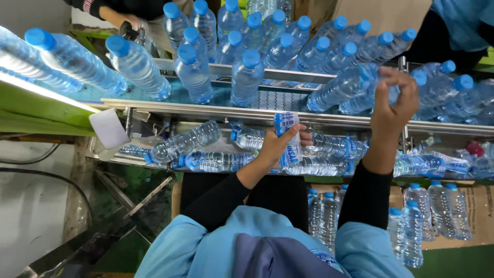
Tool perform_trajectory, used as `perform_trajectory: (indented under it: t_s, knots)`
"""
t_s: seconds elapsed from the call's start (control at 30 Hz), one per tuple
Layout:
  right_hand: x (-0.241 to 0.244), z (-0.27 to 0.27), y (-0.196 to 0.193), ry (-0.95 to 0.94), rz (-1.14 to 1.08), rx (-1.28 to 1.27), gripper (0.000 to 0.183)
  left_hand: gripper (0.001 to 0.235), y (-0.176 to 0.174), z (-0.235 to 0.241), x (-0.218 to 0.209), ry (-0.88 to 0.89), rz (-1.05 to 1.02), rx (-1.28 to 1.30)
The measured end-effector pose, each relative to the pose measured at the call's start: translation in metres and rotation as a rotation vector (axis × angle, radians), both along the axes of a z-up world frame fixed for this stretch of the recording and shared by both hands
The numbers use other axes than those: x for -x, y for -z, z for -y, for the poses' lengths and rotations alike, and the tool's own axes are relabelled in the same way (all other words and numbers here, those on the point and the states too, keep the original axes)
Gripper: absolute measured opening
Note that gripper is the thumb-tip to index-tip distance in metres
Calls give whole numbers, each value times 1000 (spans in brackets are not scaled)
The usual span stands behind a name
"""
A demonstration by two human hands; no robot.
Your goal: The person applies labels to plastic water bottles moving along a conveyor belt. They pick up labels from a stack and affix them to the bottles by hand as they pass by.
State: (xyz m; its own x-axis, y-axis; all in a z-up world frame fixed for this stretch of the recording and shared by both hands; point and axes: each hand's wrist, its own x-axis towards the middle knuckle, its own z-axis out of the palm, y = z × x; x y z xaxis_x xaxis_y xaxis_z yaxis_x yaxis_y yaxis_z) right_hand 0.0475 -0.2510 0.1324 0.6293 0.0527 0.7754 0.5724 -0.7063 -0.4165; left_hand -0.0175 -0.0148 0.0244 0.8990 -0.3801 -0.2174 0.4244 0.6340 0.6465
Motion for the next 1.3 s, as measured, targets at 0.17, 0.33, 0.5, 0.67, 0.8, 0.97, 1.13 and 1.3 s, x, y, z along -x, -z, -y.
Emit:
perform_trajectory:
  t_s: [0.17, 0.33, 0.5, 0.67, 0.8, 0.97, 1.13, 1.3]
  knots:
    - [-13, 25, 2, 75, 66, 77, 7, 39, 3, 4, 1, 26, -8, 34]
    - [0, 48, 9, 115, -273, 118, 57, 39, 1, 4, 2, 50, -8, 38]
    - [8, 50, 32, 186, -224, -72, 71, 33, 12, 10, 2, 53, 1, 91]
    - [-14, 81, 63, 133, 149, -248, 69, 28, 17, 8, 2, 36, -69, 150]
    - [-16, 110, 84, 254, 115, -221, 87, 29, 26, 10, 2, 10, -16, 206]
    - [-10, 163, 106, 478, -44, -108, 134, 39, 29, 14, 0, 27, -10, 169]
    - [-22, 165, 28, 287, 230, 130, 53, 30, 24, 16, 1, 32, 11, 122]
    - [-15, 213, 85, 375, -66, -54, 112, 32, 28, 22, 2, 56, -31, 122]
